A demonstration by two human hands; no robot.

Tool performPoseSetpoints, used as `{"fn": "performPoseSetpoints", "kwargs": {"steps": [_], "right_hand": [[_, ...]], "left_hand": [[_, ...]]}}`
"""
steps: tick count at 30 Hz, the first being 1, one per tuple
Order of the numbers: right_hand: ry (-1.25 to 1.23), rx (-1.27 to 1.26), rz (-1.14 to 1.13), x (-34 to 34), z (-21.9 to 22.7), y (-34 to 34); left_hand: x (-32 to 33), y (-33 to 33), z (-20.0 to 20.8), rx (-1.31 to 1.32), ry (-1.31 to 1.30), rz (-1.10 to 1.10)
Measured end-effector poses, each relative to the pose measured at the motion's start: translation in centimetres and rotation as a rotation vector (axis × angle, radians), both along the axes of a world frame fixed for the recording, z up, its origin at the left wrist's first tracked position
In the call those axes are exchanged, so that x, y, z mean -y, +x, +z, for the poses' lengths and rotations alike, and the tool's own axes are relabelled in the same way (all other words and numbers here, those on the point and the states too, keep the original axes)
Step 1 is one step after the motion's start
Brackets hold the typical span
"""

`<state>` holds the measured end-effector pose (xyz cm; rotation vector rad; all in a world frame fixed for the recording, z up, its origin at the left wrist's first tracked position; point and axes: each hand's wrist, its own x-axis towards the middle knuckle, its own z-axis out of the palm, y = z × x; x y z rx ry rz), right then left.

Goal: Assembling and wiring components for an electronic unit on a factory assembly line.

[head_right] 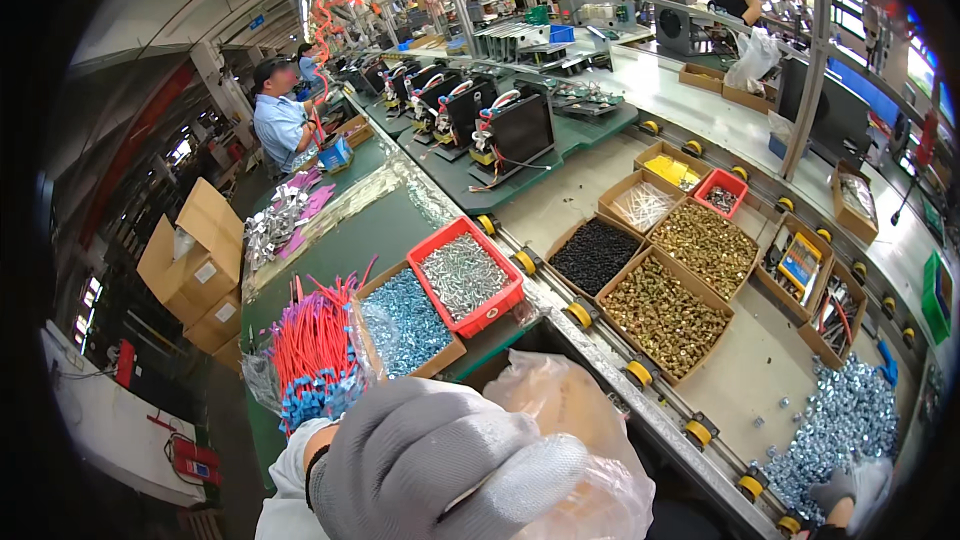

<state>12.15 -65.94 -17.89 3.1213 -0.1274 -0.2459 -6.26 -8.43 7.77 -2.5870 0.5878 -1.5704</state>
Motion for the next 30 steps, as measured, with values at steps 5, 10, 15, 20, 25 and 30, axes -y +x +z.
{"fn": "performPoseSetpoints", "kwargs": {"steps": [5,10,15,20,25,30], "right_hand": [[-0.025,-0.091,-0.028,0.1,-0.5,0.2],[-0.032,-0.143,-0.03,0.2,-0.8,0.3],[-0.036,-0.19,-0.036,0.6,-1.0,0.6],[-0.046,-0.253,-0.025,0.6,-1.0,0.8],[-0.065,-0.334,0.013,0.8,-1.1,1.1],[-0.058,-0.35,0.009,1.0,-1.4,1.4]], "left_hand": [[-1.2,1.4,0.3,0.213,0.166,0.116],[-1.6,2.2,1.0,0.246,0.349,0.097],[-1.3,3.8,1.3,0.272,0.386,0.065],[-0.8,5.3,1.5,0.276,0.397,0.052],[-0.5,6.7,1.5,0.305,0.4,0.043],[-0.3,7.5,1.5,0.253,0.443,0.024]]}}
